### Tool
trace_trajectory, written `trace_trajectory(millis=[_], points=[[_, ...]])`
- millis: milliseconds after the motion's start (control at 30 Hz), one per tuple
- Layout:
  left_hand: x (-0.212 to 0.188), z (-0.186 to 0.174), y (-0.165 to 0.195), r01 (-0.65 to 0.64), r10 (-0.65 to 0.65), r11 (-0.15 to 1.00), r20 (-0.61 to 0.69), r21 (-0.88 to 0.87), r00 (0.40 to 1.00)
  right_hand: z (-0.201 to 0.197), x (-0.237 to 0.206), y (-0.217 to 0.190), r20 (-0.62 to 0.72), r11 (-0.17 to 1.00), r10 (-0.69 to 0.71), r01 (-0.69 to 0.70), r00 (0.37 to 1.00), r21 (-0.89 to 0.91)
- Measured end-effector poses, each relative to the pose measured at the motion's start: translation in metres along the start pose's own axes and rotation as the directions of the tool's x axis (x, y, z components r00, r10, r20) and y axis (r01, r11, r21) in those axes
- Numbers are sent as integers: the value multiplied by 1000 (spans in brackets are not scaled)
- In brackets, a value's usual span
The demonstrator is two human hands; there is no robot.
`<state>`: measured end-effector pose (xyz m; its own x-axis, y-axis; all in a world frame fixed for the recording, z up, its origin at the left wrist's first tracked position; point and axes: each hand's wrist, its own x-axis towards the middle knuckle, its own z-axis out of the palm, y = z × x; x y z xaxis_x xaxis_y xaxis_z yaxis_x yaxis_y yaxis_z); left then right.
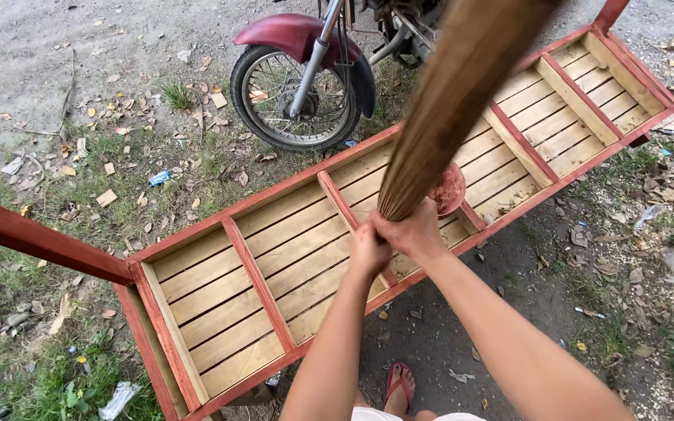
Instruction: The person applies red stain to a long slatted wooden rack, dabbing the stain on with a cloth and rubbing it into the wood by hand. They then sweep loose debris off the rack with a broom and brush remaining bits off the slats with their hands.
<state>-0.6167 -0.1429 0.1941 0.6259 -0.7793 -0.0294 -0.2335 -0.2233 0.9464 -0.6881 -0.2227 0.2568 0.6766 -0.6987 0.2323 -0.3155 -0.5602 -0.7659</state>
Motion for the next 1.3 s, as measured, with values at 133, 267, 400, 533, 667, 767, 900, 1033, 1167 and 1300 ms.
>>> trace_trajectory(millis=[133,267,400,533,667,767,900,1033,1167,1300], points=[[-23,13,-16,171,-169,983,23,-63,985,10,-5,6,42,996,38,-34,998,-83],[-3,-5,-22,-20,-1,991,-152,-135,988,31,12,6,91,989,126,-118,988,-86],[28,-44,-13,-183,214,972,-239,144,947,43,29,-1,38,987,115,-119,993,111],[44,-58,-6,-247,273,959,-215,142,938,40,34,1,-38,995,-49,53,998,89],[28,-36,-23,-89,103,987,-102,137,989,33,11,14,32,985,141,-144,989,93],[-14,-9,-40,-17,16,991,14,130,1000,20,-26,25,127,944,266,-285,956,168],[-41,20,-36,21,-19,999,57,-37,998,-8,-43,37,215,728,533,-573,818,377],[-15,14,-20,-6,7,999,-25,47,1000,-18,-24,38,166,734,466,-485,869,475],[5,-11,-28,-78,99,974,-90,215,991,4,-20,33,87,797,397,-390,914,461],[-11,-32,-59,19,-13,969,-27,245,1000,42,-51,38,88,758,427,-409,900,509]])
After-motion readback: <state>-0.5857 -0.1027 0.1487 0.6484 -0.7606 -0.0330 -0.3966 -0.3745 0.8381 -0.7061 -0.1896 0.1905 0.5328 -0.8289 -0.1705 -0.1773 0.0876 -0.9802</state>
